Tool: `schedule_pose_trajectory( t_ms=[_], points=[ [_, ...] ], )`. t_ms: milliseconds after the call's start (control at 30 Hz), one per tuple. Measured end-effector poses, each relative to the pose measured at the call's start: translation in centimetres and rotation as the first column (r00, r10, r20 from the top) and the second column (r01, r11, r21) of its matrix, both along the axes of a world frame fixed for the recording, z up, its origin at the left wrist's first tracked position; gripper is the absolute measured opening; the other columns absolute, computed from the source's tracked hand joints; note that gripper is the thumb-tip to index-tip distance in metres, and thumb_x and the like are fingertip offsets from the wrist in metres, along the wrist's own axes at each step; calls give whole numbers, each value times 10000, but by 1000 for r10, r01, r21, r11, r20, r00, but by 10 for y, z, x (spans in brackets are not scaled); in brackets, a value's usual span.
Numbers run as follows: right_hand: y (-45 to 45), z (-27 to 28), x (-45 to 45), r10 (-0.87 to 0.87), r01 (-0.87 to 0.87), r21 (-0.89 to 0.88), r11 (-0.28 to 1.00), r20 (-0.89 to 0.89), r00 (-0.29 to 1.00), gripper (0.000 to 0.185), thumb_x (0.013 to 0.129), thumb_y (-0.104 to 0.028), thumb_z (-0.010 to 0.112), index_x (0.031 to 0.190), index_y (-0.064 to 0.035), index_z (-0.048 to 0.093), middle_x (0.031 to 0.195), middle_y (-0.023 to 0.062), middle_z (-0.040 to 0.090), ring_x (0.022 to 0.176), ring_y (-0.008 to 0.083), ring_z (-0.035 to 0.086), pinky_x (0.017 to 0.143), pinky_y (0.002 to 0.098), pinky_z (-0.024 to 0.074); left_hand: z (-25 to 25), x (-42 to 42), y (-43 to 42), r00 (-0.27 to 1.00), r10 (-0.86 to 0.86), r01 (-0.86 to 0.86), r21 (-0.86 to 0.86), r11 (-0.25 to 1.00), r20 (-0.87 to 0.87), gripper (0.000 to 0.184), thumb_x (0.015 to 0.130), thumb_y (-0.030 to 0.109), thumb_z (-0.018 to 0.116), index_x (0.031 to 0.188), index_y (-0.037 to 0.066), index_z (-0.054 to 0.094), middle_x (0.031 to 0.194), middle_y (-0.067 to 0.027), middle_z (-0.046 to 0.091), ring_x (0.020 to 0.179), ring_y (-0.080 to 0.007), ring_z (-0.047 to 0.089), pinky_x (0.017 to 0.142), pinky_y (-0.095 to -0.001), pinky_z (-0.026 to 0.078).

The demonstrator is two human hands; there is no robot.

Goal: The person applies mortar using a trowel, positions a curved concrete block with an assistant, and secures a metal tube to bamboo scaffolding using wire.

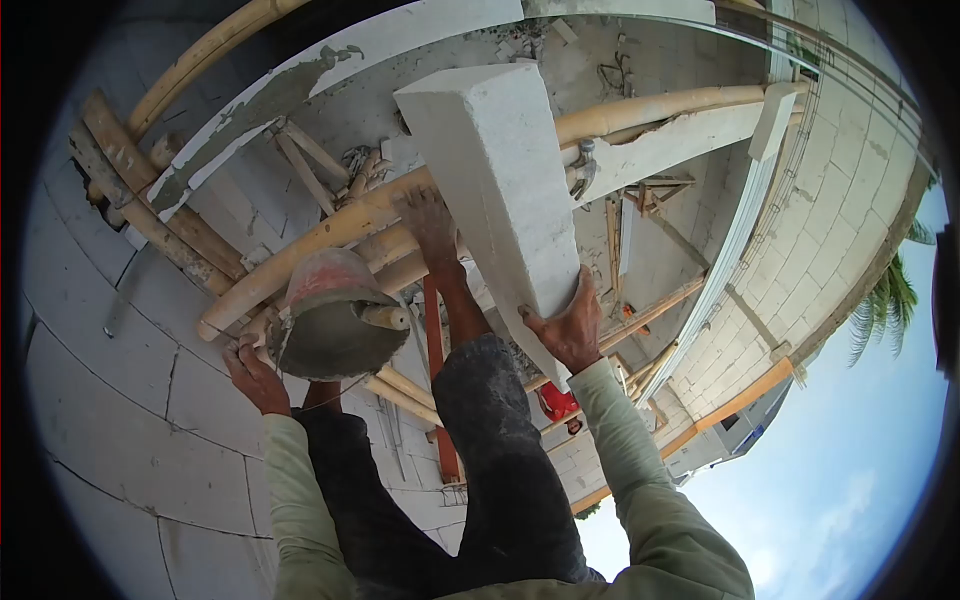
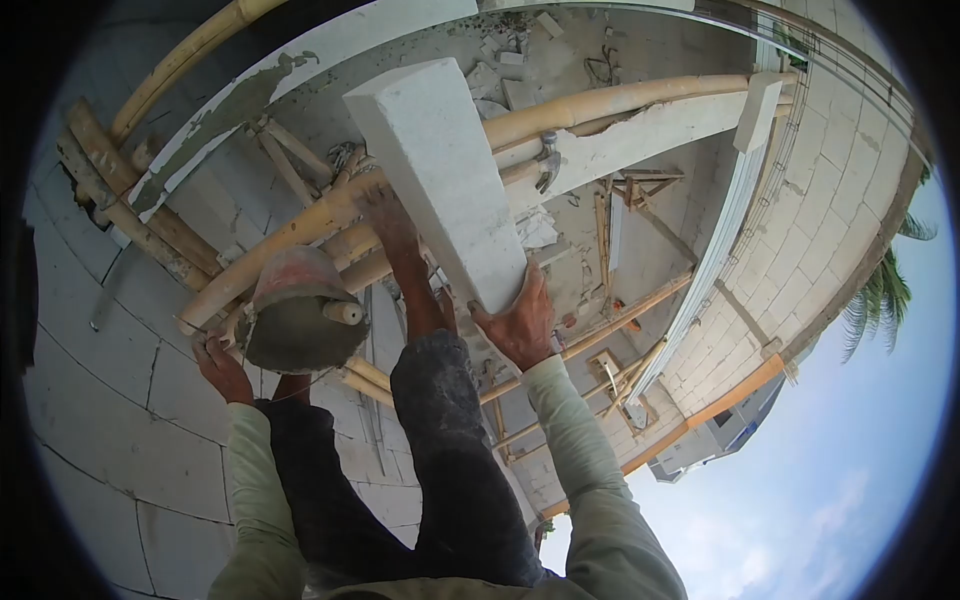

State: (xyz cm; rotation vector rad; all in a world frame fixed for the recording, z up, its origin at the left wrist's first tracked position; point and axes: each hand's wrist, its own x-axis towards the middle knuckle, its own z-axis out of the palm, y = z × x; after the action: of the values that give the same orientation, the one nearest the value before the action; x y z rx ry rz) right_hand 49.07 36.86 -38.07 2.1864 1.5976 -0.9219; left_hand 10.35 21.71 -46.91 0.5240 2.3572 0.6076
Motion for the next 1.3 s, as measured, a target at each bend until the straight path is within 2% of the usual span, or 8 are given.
schedule_pose_trajectory(
  t_ms=[367,433,633,1000,1067,1167,1233,1300],
  points=[
    [101,28,94,-52,44,100,994,75,996,965,594,-258,822,1297,129,287,1137,317,517,1041,435,557,919,467,447,3,-8,-16,998,17,-19,-35,999,-62,250,945,205,378,904,14,533,919,-101,548,890,-238,549,821,-363,445],
    [122,17,118,12,-49,184,982,196,980,959,600,-272,818,1288,135,289,1133,316,519,1058,434,544,934,457,437,4,-8,-14,997,-11,9,-29,1000,-75,234,947,183,380,908,7,530,891,-96,545,838,-217,545,799,-344,446],
    [184,-14,169,115,-178,267,947,238,965,956,601,-298,811,1271,151,298,1181,323,486,1094,438,518,938,445,429,6,-4,-18,995,-56,48,-94,994,-80,224,952,197,386,923,21,522,891,-96,558,833,-221,556,787,-351,451],
    [248,-47,149,231,-263,184,947,181,956,900,627,-275,804,1256,113,290,1167,309,504,1048,442,553,927,448,454,8,16,-32,999,-2,-3,-159,987,-34,219,963,200,400,972,17,521,924,-110,576,867,-225,566,791,-357,458],
    [261,-49,154,140,-156,118,981,133,981,866,644,-253,808,1241,105,291,1155,304,523,1046,422,568,924,435,461,1,24,-33,999,39,-40,-130,991,-11,214,971,170,415,1025,-5,525,951,-116,581,889,-221,565,805,-346,466],
    [258,-52,165,279,-286,163,944,68,958,845,652,-237,815,1226,99,294,1146,305,534,1041,402,576,924,419,464,-3,27,-33,997,65,-62,-100,993,34,209,969,153,428,1051,-15,522,968,-121,583,881,-219,560,817,-328,461],
    [260,-51,159,198,-203,93,975,61,978,890,669,-294,826,1237,109,272,1159,306,521,1034,395,574,921,406,464,0,27,-28,1000,19,-19,-81,997,7,198,961,144,435,1038,-12,529,959,-124,584,853,-207,554,811,-313,450],
    [258,-60,176,285,-296,153,943,93,954,948,689,-357,812,1286,129,259,1169,303,511,1055,385,565,916,409,464,7,27,-22,998,7,-15,-113,994,-66,202,962,146,421,905,-17,525,870,-105,534,815,-205,521,795,-331,452]
  ],
)
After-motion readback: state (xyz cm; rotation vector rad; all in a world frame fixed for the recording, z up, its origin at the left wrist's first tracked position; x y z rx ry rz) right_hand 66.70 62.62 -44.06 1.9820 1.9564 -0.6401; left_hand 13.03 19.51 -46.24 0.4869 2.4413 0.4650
